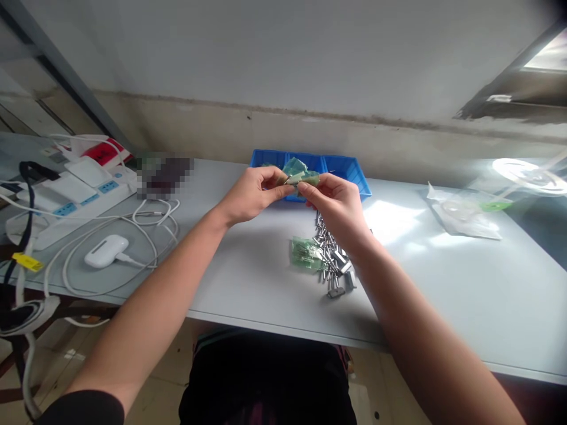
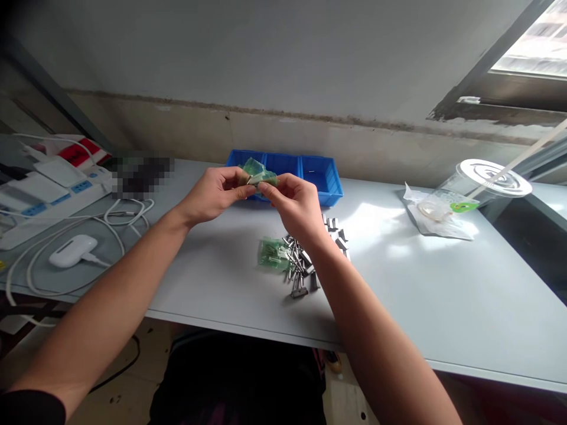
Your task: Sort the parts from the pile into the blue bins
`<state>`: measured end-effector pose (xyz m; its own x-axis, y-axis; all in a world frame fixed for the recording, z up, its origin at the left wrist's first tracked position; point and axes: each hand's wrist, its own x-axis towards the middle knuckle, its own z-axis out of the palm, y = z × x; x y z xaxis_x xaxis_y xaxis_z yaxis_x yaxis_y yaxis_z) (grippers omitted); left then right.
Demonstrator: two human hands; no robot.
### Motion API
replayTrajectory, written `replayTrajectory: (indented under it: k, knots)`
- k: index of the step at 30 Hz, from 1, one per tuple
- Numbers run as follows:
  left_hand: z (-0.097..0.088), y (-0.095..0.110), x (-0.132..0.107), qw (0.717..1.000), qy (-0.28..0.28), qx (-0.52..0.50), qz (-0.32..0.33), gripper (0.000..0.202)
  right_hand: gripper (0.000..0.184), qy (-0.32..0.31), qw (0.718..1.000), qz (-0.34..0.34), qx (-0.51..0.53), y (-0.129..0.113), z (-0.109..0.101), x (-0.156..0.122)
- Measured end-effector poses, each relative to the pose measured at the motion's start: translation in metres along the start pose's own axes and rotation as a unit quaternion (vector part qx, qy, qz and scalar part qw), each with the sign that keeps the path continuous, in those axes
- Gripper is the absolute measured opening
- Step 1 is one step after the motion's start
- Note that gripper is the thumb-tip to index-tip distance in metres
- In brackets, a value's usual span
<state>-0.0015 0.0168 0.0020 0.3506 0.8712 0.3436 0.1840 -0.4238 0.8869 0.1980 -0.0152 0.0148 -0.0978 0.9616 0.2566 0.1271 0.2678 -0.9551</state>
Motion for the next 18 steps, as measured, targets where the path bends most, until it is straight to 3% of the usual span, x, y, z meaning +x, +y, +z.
replayTrajectory:
  k: [3,6,10,14,18]
  knots:
    - [0.001,0.001,0.001,1.0,0.016,0.016,0.015,0.033,0.024,-0.004,1.0,-0.007,0.006,0.001,0.0,0.001]
    - [-0.001,-0.003,0.002,0.991,0.1,0.075,0.053,0.023,0.027,-0.015,1.0,0.007,-0.022,0.004,0.002,0.001]
    - [-0.013,-0.02,0.005,0.925,0.235,0.282,0.095,0.024,0.025,-0.074,0.987,-0.004,-0.143,0.008,0.007,-0.004]
    - [-0.02,-0.034,0.007,0.889,0.213,0.4,0.073,0.035,0.018,-0.138,0.955,-0.075,-0.251,0.007,0.011,-0.012]
    - [-0.017,-0.038,0.007,0.878,0.167,0.449,0.017,0.031,0.022,-0.211,0.882,-0.101,-0.41,0.003,0.006,-0.017]
